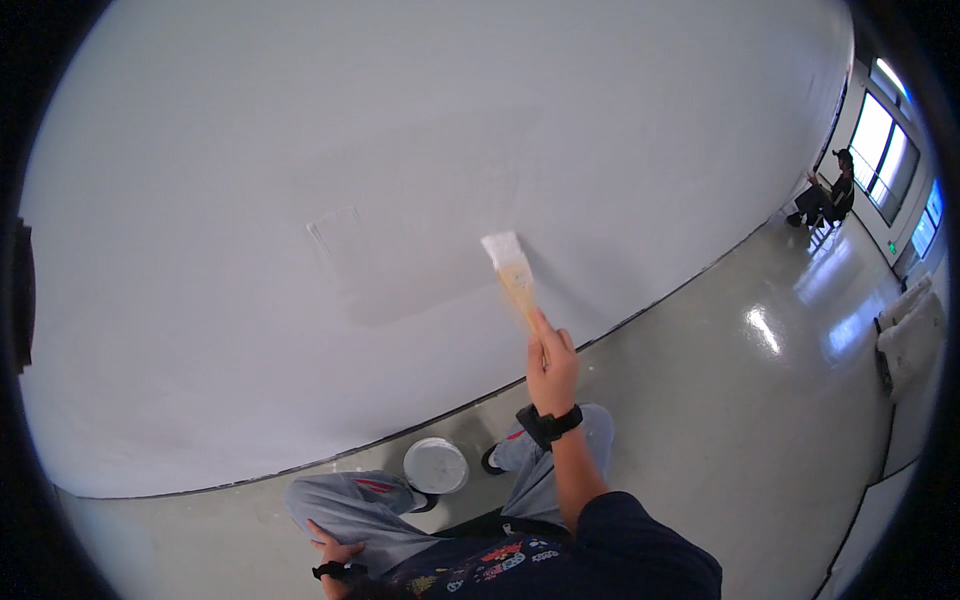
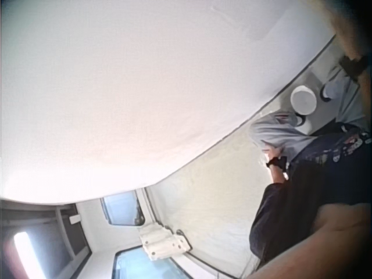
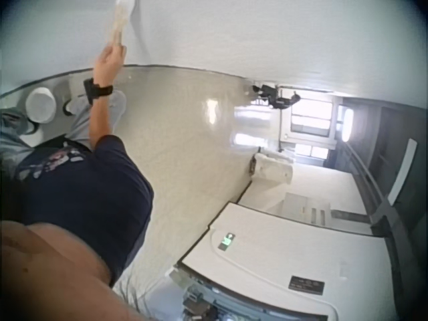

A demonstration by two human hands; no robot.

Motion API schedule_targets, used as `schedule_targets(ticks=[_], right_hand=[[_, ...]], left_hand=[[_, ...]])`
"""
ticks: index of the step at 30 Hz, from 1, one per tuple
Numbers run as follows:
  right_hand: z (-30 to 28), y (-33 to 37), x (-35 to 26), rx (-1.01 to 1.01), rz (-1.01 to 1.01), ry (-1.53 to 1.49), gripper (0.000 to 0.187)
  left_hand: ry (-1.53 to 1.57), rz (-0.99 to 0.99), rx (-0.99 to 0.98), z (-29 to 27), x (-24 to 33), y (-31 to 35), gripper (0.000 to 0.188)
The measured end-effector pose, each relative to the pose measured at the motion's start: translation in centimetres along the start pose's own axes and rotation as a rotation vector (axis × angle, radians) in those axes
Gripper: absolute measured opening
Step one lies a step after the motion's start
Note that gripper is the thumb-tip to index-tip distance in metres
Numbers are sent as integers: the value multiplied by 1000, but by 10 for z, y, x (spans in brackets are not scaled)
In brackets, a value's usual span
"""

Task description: The recorder uses a paintbrush to apply white paint from a bucket onto a wall.

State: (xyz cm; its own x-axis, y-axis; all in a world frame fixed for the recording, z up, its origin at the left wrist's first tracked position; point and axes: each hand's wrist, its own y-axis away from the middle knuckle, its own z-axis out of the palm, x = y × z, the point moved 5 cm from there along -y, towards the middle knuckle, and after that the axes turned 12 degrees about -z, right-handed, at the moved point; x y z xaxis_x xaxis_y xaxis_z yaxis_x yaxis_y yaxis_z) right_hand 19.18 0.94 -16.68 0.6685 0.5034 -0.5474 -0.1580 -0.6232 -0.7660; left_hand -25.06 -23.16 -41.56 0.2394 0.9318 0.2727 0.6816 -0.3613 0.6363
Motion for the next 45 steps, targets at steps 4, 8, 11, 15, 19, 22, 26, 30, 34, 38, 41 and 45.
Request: schedule_targets(ticks=[4, 8, 11, 15, 19, 22, 26, 30, 34, 38, 41, 45], right_hand=[[-15, -49, -15, 106, -79, 79, 33], [-11, -63, -17, 99, -110, 140, 33], [3, -31, -7, 13, -61, 151, 33], [15, 16, 1, -154, 56, 142, 32], [14, 23, -22, -110, 41, 17, 31], [14, -4, -70, -56, -62, -65, 30], [32, -32, -130, -14, -145, -186, 30], [59, -38, -146, -41, -168, -233, 32], [75, -28, -128, -35, -137, -247, 33], [61, -13, -106, -86, -116, -79, 31], [39, -7, -67, -27, -104, 43, 28], [5, -8, -39, 64, 148, 58, 27]], left_hand=[[-8, -18, -23, 1, -1, -5, 134], [24, 21, 3, -1, 5, -2, 134], [42, 26, -1, -1, 4, 0, 133], [34, 38, 19, -2, 0, -1, 132], [71, 33, -32, -2, 5, 7, 132], [61, 58, 10, -2, 5, 5, 130], [62, 88, 38, 0, 0, 4, 130], [76, 87, 20, -3, 8, 10, 130], [89, 74, -18, -6, 12, 18, 129], [81, 61, -34, -4, 8, 13, 129], [78, 54, -42, -7, 16, 19, 129], [71, 70, -35, -7, 17, 16, 129]])
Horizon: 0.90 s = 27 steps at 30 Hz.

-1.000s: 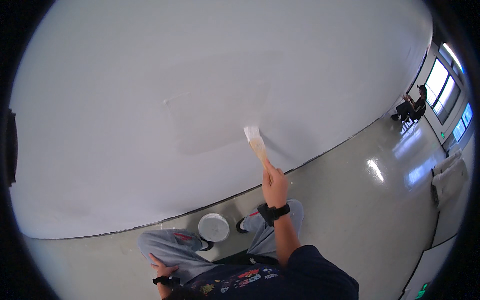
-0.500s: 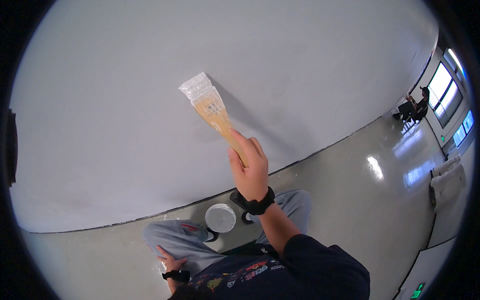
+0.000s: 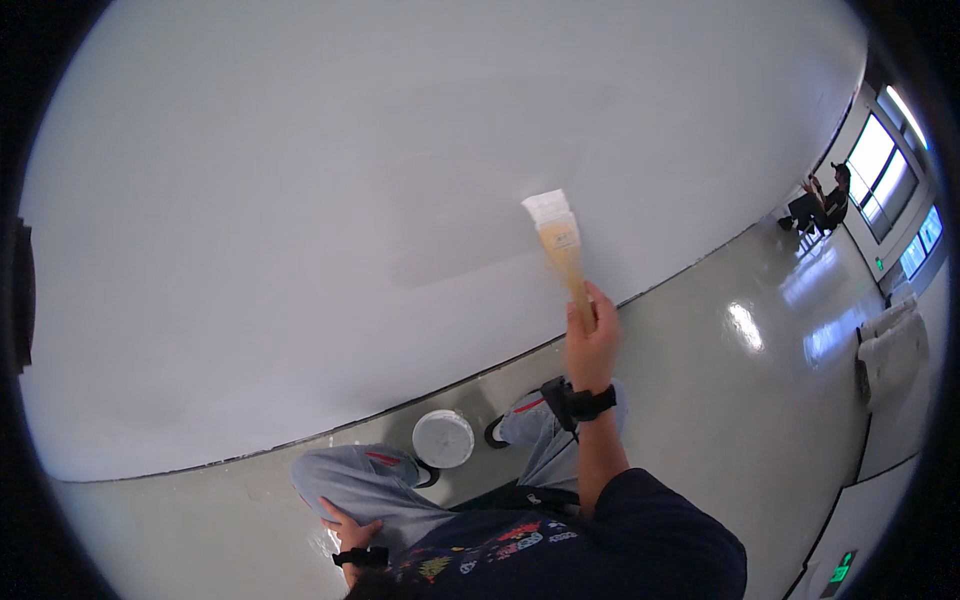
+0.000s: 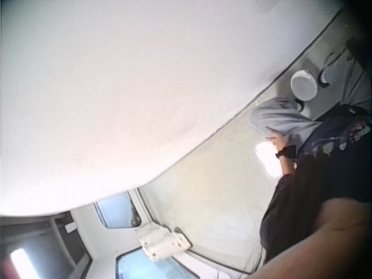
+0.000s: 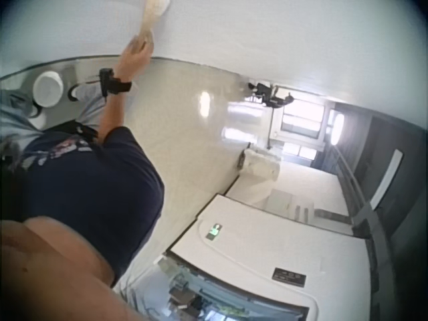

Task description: The recorder uses a paintbrush to apply white paint from a bucket onto a wall.

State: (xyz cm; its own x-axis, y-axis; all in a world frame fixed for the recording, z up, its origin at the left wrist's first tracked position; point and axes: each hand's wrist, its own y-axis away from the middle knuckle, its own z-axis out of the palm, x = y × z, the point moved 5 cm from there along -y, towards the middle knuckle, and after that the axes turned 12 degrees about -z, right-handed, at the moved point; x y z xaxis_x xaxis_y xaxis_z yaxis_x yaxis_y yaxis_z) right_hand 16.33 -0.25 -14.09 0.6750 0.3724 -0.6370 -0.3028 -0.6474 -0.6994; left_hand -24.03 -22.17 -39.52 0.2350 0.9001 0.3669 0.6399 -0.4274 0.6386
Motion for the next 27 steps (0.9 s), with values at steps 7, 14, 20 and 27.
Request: schedule_targets(ticks=[7, 14, 20, 27], right_hand=[[-16, -26, -31, 160, -203, 89, 26], [26, -6, -72, -147, 91, -497, 32], [46, -30, -77, -134, -111, -482, 29], [3, -31, 3, -16, -21, -268, 28]], left_hand=[[-17, 18, 1, -4, 7, 8, 130], [-14, 24, -66, -1, 4, 5, 131], [-55, -12, -71, -3, 10, 11, 132], [-83, 0, 7, 2, -1, -3, 131]])
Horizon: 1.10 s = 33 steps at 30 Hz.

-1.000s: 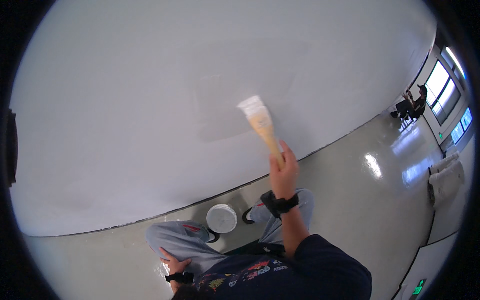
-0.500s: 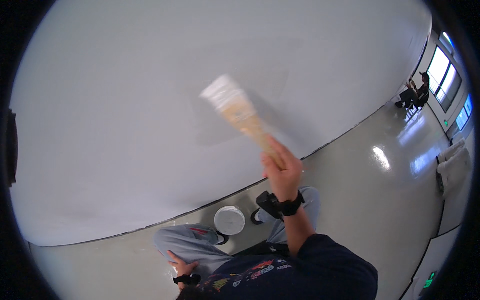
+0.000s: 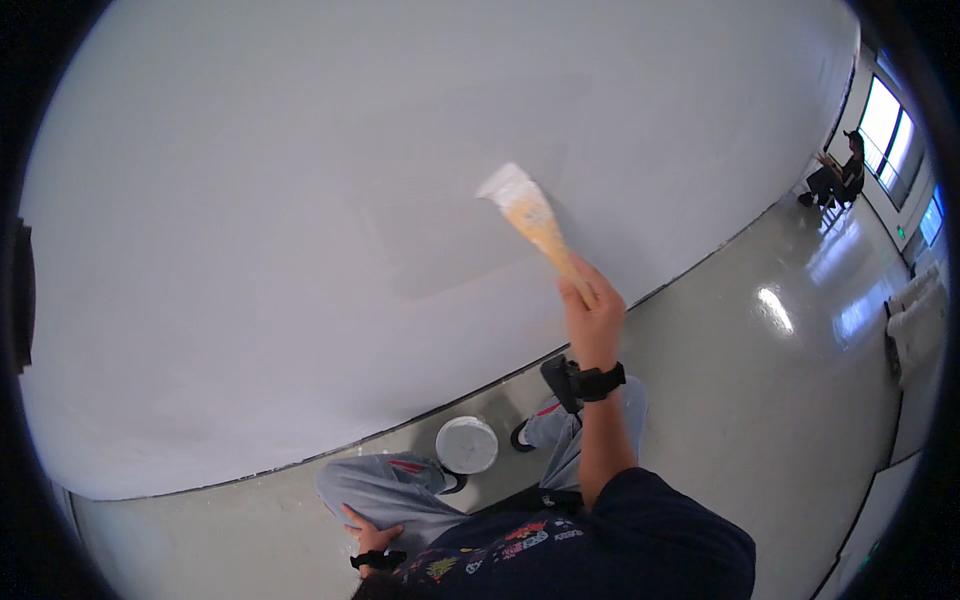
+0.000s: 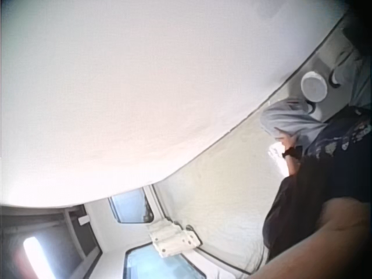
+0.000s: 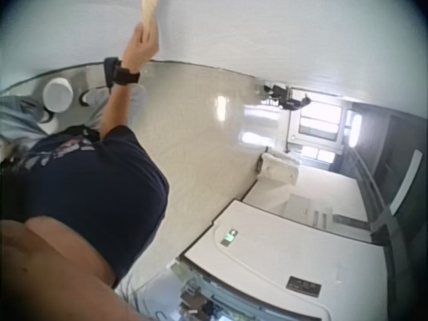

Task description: The recorder uses a paintbrush to apply white paint from a bucket onto a wall.

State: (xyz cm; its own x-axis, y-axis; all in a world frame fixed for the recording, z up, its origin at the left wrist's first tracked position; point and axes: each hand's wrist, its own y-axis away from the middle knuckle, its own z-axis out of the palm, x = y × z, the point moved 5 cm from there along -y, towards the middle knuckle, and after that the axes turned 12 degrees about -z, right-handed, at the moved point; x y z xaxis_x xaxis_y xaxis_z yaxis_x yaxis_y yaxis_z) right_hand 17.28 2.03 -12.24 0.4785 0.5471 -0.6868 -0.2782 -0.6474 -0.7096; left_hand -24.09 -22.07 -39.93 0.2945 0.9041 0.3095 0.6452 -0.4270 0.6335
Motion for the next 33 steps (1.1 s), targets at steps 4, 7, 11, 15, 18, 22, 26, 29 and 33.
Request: schedule_targets(ticks=[4, 7, 11, 15, 18, 22, 26, 29, 33], right_hand=[[-34, 6, 17, 210, 3, 155, 28], [-40, 6, 3, 289, 63, 4, 27], [-31, -2, -18, 287, -37, -7, 22], [-19, -9, -30, 288, -83, -40, 19], [-6, -12, -36, 305, -132, -288, 18], [10, -18, -46, 272, -271, -430, 14], [42, -11, -69, 137, -331, -200, 16], [60, -3, -108, -39, -459, -192, 15], [62, 1, -106, -212, -387, -399, 13]], left_hand=[[8, 0, -13, 1, -4, -4, 131], [-2, -2, -11, -1, -1, -3, 132], [1, -25, -13, -1, -1, -2, 132], [21, 12, 31, 3, -5, -6, 132], [29, 6, -1, 1, -2, 1, 132], [32, -6, -7, 3, -2, -2, 132], [-18, -45, -17, 0, 0, 1, 134], [-2, -12, 14, 3, -6, -7, 134], [-18, -3, 32, 2, -6, -7, 134]])
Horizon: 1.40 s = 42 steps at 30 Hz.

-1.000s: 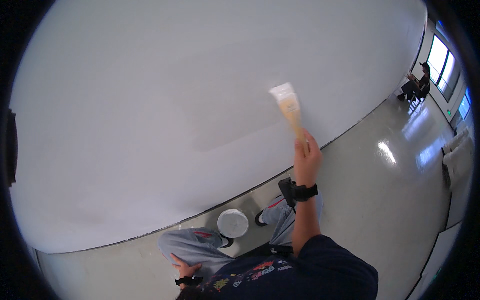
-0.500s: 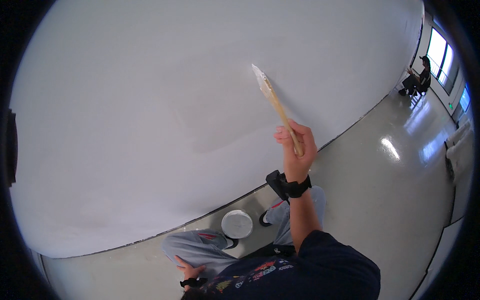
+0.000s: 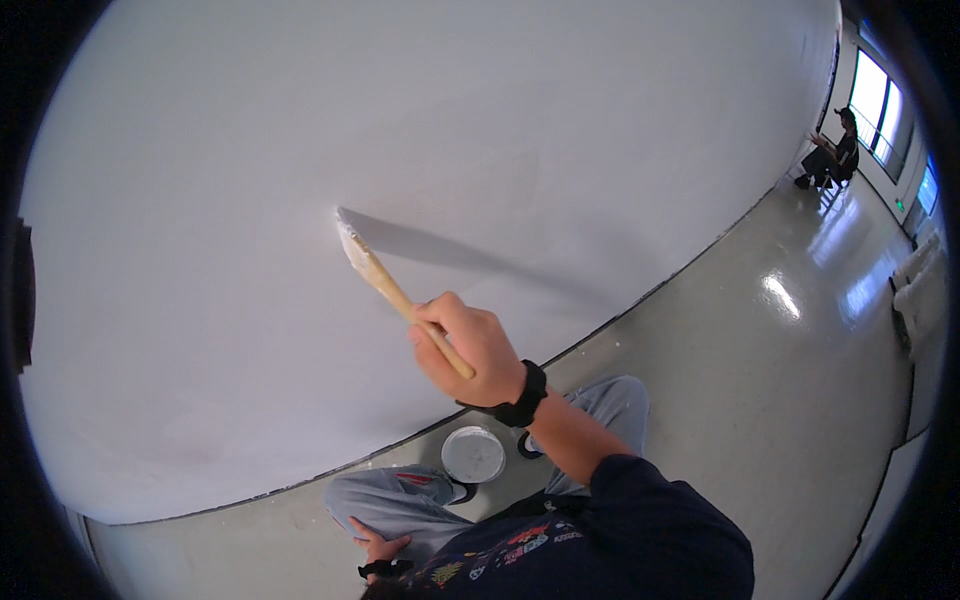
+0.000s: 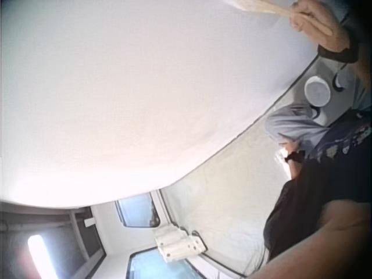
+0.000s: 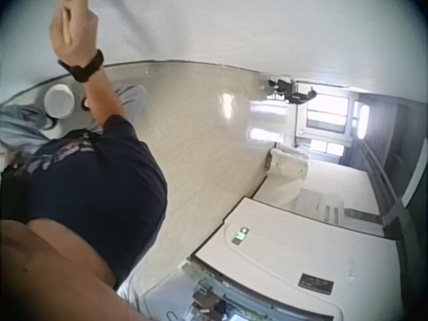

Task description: The recorder uses a paintbrush to apply white paint from a bucket onto a wall.

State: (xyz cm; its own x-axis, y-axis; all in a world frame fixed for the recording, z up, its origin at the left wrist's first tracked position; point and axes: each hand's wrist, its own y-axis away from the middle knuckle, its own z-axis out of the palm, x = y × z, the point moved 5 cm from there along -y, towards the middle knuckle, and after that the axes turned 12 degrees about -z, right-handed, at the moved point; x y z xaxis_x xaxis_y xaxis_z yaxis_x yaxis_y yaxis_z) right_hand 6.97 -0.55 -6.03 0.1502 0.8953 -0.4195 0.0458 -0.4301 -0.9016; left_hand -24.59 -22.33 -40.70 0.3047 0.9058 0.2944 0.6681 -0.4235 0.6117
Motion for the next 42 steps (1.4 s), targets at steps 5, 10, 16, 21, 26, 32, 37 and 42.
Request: schedule_targets(ticks=[5, 10, 16, 21, 26, 32, 37, 42], right_hand=[[-68, 3, 36, 138, 152, 173, 10], [-117, -5, 42, 397, 256, 395, 10], [-59, -10, 14, 43, 112, 610, 9], [2, -3, -5, -246, 111, 48, 13], [-59, -9, 19, 14, 94, 213, 7], [-113, -14, 34, 319, 301, 544, 5], [-18, -4, 1, -136, 42, 248, 15], [-15, -9, 3, -241, 57, 143, 11]], left_hand=[[7, -12, -38, 2, 0, -3, 133], [4, -25, -19, -1, 0, 4, 133], [0, -6, -9, 0, 2, 1, 133], [6, -9, -9, 0, 3, 3, 133], [-17, -8, -1, -2, -1, 0, 133], [-27, -51, -23, -5, 7, 10, 133], [-14, -72, -48, -5, 9, 11, 133], [21, -43, -8, -2, -5, -3, 135]])
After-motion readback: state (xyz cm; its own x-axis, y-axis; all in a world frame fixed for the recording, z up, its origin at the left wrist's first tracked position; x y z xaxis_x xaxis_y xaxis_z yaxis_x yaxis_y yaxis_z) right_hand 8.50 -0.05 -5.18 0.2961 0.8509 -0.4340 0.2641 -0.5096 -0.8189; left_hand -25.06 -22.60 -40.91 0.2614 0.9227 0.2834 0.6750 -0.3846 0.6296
